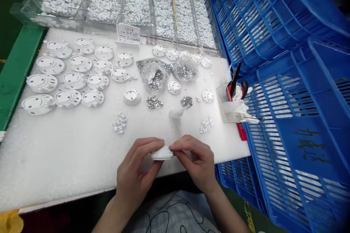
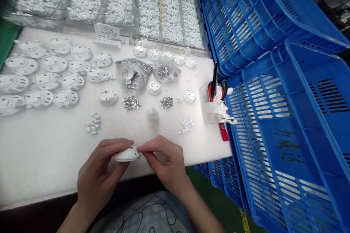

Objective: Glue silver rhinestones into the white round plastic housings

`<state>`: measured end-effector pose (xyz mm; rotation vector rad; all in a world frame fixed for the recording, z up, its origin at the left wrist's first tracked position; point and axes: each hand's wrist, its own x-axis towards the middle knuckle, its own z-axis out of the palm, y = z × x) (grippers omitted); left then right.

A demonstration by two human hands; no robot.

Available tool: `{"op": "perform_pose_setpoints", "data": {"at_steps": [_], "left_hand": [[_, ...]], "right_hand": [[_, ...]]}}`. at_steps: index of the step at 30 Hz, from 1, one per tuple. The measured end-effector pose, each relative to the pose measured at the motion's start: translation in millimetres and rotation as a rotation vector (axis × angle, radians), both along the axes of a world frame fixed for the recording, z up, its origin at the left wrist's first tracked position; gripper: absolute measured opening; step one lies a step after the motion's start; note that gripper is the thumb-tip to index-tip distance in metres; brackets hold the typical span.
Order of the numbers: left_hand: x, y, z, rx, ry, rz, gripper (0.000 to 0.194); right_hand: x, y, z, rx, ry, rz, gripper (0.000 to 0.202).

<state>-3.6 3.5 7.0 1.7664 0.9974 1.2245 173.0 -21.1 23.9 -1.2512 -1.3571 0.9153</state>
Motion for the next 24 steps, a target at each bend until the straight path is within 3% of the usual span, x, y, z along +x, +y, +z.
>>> {"op": "perform_pose_setpoints", "data": {"at_steps": [3,8,15,24], "left_hand": [[2.6,6.0,1.9,-0.024,-0.041,-0.014,0.031],[4.1,13.7,-0.4,-0.012,-0.062,0.032,0.03],[1.4,12.3,-4.1,0.032,-0.003,0.104,0.03],[4.1,12.9,-2.4,0.048,0.0,0.081,0.034]], "right_hand": [[11.8,3.3,6.5,0.057,-0.141,-0.06,0.023],[47.8,28.3,19.4,0.07,-0.5,-0.301,0.014],[61.7,66.0,9.8,0.098,-0.788,-0.197,0.008],[59.5,72.0,-3.7,0.1,-0.962,-0.164,0.012]]}}
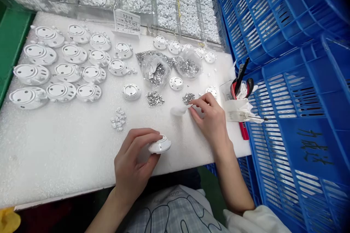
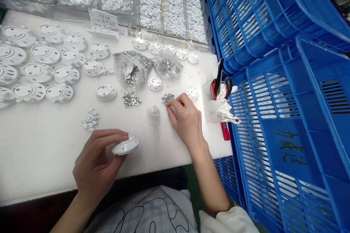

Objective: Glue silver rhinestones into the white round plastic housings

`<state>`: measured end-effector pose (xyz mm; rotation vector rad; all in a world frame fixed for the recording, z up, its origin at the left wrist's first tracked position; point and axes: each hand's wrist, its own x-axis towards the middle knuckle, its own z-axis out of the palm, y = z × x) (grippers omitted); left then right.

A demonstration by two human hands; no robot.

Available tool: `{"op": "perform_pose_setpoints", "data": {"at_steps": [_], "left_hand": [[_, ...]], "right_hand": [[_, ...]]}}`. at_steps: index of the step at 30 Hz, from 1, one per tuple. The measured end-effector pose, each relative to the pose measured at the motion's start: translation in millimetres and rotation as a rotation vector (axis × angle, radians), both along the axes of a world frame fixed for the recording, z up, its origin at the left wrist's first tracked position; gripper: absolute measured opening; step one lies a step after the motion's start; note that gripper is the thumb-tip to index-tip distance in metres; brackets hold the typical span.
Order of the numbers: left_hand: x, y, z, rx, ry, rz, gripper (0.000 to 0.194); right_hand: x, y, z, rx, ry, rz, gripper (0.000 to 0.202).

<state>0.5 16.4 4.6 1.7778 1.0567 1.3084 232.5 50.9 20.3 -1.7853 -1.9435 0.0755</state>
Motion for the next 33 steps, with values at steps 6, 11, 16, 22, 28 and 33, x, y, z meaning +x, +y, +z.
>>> {"op": "perform_pose_setpoints", "data": {"at_steps": [6,11,16,22,28,33], "left_hand": [[-0.2,-1.3,2.4,0.015,0.027,0.002,0.033],[1.0,-1.3,2.1,0.024,0.033,0.021,0.031],[2.6,-0.7,3.6,0.0,0.09,0.061,0.027],[3.3,1.1,6.0,-0.008,0.167,0.077,0.024],[4.5,1.5,8.0,-0.031,0.174,0.079,0.025],[5.6,1.1,7.5,-0.025,0.17,0.08,0.025]], "right_hand": [[-2.3,6.2,-5.5,-0.003,-0.046,-0.021,0.012],[-4.0,-4.1,10.6,0.056,0.187,-0.032,0.009],[-21.3,-40.7,25.9,-0.223,0.301,0.197,0.013],[-34.6,-60.8,-0.3,-0.115,0.086,0.267,0.014],[-31.8,-68.0,-0.1,-0.11,0.241,0.161,0.011],[-39.9,-71.9,5.1,-0.144,0.202,0.123,0.006]]}}
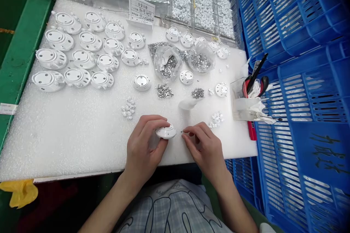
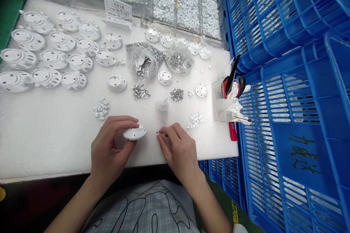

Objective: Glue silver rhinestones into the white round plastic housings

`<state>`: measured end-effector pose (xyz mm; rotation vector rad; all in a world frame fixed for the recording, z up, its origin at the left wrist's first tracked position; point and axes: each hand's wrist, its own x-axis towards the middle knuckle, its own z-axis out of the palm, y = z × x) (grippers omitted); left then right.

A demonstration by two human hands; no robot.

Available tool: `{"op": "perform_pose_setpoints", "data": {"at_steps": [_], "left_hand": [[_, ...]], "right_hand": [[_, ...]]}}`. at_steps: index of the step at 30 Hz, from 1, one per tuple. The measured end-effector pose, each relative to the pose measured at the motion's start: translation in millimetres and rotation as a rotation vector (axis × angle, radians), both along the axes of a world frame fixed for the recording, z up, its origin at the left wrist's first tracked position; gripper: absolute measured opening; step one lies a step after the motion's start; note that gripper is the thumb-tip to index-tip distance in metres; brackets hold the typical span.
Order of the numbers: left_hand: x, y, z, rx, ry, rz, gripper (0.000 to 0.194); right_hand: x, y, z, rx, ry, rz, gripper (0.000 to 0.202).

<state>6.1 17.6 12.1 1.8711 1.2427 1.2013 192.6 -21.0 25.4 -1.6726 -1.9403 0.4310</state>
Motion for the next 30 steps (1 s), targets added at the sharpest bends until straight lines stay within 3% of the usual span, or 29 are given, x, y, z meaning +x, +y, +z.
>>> {"op": "perform_pose_setpoints", "data": {"at_steps": [6,16,24,30], "left_hand": [[-0.3,-0.4,-1.1,-0.005,0.007,0.0,0.023],[-0.3,0.4,0.6,-0.012,0.013,-0.003,0.02],[0.2,-0.1,0.2,-0.003,0.013,-0.002,0.021],[0.3,0.1,1.3,-0.003,0.007,0.003,0.02]], "right_hand": [[-5.0,-0.4,3.9,-0.065,0.068,-0.051,0.01],[-12.9,2.5,0.2,-0.007,-0.014,-0.038,0.008],[-8.3,2.9,3.8,-0.076,0.143,-0.051,0.011],[-21.0,-0.1,3.5,-0.048,0.002,-0.105,0.011]]}}
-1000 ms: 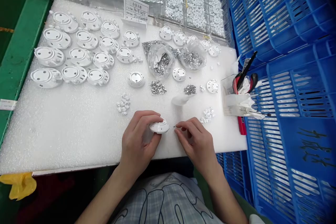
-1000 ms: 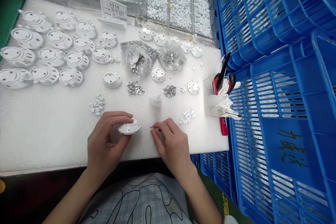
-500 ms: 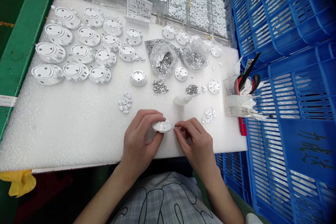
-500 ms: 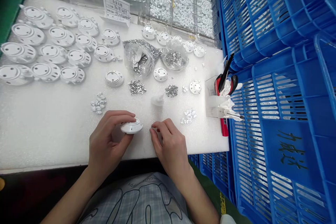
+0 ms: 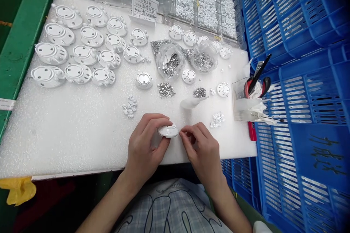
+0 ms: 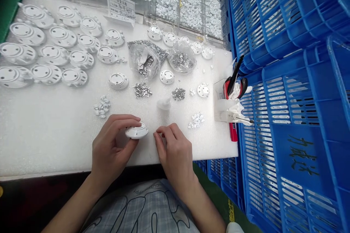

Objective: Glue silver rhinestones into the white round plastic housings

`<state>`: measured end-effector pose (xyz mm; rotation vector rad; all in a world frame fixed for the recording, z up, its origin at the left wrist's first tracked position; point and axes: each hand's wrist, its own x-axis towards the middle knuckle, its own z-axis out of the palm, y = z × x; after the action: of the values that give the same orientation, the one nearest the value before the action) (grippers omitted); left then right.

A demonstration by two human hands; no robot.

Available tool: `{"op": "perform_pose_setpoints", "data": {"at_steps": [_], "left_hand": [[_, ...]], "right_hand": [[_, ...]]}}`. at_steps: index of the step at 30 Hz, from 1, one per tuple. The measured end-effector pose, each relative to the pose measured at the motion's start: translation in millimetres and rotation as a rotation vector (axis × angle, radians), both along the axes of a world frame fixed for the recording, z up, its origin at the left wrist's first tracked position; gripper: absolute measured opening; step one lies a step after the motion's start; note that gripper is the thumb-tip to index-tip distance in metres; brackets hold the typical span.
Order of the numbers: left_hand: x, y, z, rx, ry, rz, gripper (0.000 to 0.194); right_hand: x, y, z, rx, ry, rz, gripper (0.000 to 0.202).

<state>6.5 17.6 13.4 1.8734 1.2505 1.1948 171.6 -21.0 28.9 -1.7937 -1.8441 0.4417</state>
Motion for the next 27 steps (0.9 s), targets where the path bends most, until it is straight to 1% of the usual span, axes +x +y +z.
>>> {"op": "perform_pose_setpoints", "data": {"at_steps": [4,14,22,27], "left_hand": [[0.4,0.2,0.0,-0.003,-0.003,-0.002,0.02],[0.3,-0.6,-1.3,0.013,-0.015,-0.012,0.024],[1.2,0.3,-1.0,0.018,-0.006,-0.014,0.025],[1.5,-0.5,-1.8,0.032,-0.015,-0.017,0.026]], "right_hand": [[-4.9,-0.4,-2.0,-0.004,-0.055,-0.013,0.012],[-2.8,4.6,-5.1,-0.015,-0.025,0.009,0.011],[2.4,8.8,-3.2,-0.07,0.013,0.068,0.012],[9.8,11.2,2.7,-0.15,0.118,0.067,0.015]]}}
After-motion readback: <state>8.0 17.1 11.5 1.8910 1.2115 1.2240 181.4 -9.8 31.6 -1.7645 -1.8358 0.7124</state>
